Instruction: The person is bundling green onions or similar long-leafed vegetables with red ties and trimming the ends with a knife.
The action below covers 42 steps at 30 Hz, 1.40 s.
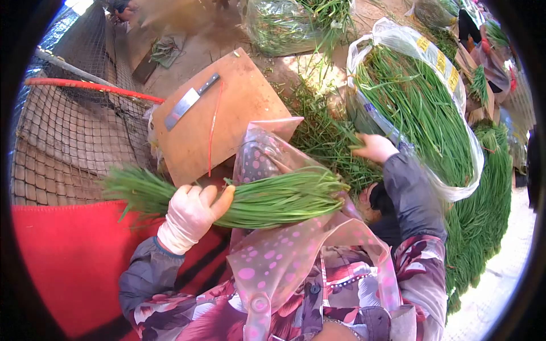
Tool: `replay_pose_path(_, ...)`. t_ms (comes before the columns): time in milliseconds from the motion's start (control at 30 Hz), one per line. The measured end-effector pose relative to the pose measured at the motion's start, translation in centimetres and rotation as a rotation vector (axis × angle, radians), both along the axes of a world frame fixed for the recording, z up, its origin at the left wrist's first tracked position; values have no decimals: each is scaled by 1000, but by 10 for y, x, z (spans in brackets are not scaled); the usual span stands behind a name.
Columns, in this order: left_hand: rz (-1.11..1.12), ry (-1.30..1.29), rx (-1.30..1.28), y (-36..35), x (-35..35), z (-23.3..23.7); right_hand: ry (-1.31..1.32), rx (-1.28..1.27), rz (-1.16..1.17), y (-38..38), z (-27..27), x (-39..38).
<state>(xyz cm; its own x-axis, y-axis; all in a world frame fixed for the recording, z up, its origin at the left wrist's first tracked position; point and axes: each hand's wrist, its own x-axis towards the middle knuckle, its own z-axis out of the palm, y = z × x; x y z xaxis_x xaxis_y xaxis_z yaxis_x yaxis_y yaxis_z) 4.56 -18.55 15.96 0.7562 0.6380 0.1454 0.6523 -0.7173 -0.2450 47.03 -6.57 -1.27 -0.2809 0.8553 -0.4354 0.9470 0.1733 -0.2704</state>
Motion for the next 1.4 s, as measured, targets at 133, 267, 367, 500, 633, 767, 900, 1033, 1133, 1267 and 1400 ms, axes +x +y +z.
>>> replay_pose_path(133, -60, 49, -61, 6, 21, 11, -112, 23, 58, 7, 60, -92)
replay_pose_path(267, -91, 101, -39, 15, 33, 17, 872, 227, 280, 4, 44, -160)
replay_pose_path(367, 30, 17, -133, 22, 15, 12, 615, 24, 181, 4, 29, -154)
replay_pose_path(500, 351, -301, -461, 18, -25, -15, 47, -273, 216, 8, -39, -24)
replay_pose_path(633, 517, -581, -773, 22, -43, -55, 1220, -734, -427, -4, -9, -24)
replay_pose_path(767, 654, -594, -950, 26, -38, -51, 1152, -581, -268, -1, -19, -42)
replay_pose_path(900, 868, -696, -1378, 18, -15, -61, 1000, -390, -439, 15, -51, -14)
replay_pose_path(1033, 871, -854, -1607, 16, -4, -71, 741, -8, -533, 17, -40, -2)
replay_pose_path(1133, 859, -918, -1631, 4, -29, -79, 966, 38, -1024, 12, -5, 47)
replay_pose_path(1267, 969, -948, -1643, -1, -20, -81, 960, 103, -1003, 1, 56, 42)
replay_pose_path(1400, 956, -1061, -1615, -4, -12, -92, -97, 480, 116, -12, 55, -41)
